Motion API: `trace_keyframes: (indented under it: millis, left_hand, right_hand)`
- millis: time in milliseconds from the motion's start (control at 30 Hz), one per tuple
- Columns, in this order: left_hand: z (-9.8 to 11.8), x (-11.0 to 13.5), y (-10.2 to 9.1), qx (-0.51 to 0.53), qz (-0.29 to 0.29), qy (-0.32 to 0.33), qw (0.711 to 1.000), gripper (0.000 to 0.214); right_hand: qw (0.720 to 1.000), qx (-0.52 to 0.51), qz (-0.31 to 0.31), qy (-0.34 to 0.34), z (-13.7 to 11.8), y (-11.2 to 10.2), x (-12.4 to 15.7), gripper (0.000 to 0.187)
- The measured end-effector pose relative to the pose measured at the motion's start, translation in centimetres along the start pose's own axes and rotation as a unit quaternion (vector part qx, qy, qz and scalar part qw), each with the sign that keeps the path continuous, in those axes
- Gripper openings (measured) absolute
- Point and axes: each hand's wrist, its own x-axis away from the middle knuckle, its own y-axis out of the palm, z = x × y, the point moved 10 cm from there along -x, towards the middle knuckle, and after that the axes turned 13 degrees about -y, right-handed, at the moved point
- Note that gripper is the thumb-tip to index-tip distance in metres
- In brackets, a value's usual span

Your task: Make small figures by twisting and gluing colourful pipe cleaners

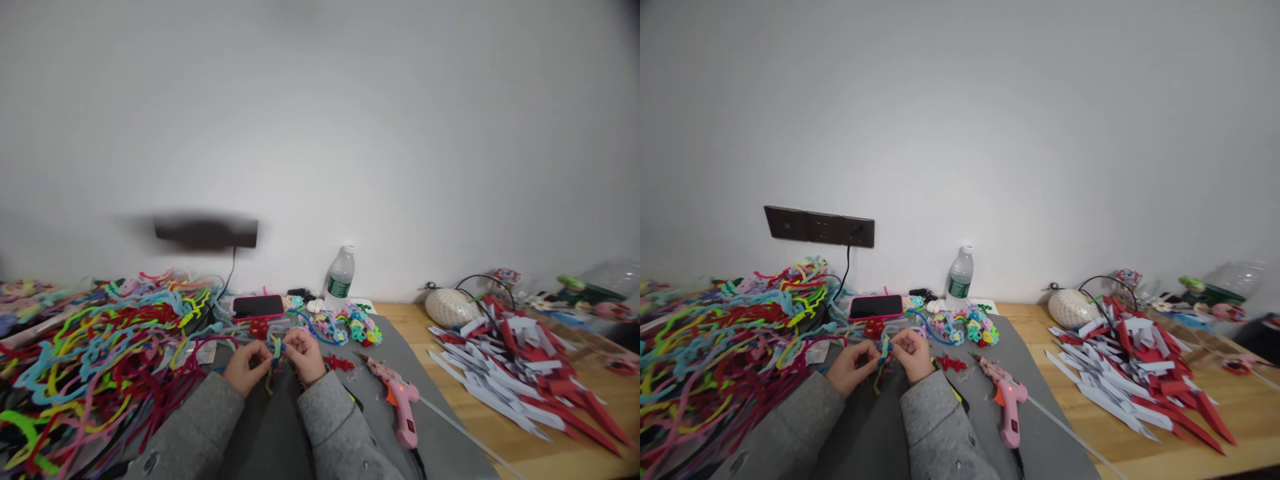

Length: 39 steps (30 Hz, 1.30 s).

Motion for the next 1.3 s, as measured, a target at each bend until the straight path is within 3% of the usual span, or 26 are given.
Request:
trace_keyframes:
  millis: [100,267,433,533,733,1000,1300]
  left_hand:
    - [-0.4,-0.1,0.2,-0.011,-0.003,-0.010,1.000,0.018]
    - [0.5,0.4,-1.1,-0.071,0.084,0.038,0.993,0.010]
    - [0.0,0.7,-2.1,-0.029,0.137,0.008,0.990,0.017]
    - [0.1,0.9,-2.5,-0.021,0.168,0.025,0.985,0.012]
    - [0.5,0.5,-1.7,-0.101,0.118,0.049,0.987,0.011]
    - [2.3,1.1,-0.7,-0.189,0.119,0.127,0.966,0.018]
    - [2.1,1.2,-0.6,-0.222,0.125,0.139,0.957,0.016]
  right_hand:
    - [1.000,0.004,-0.008,0.013,0.2,0.1,0.1,0.012]
    - [1.000,-0.019,0.022,-0.006,0.1,-0.4,0.0,0.013]
    - [1.000,-0.024,0.005,-0.003,0.0,0.2,-0.1,0.016]
    - [1.000,-0.026,-0.005,0.001,0.0,0.4,0.0,0.016]
    - [0.999,-0.032,-0.006,0.011,0.3,0.4,0.1,0.018]
    - [0.999,-0.047,-0.003,0.012,0.2,0.5,0.1,0.015]
    - [0.998,-0.056,0.000,0.013,0.2,0.6,0.0,0.016]
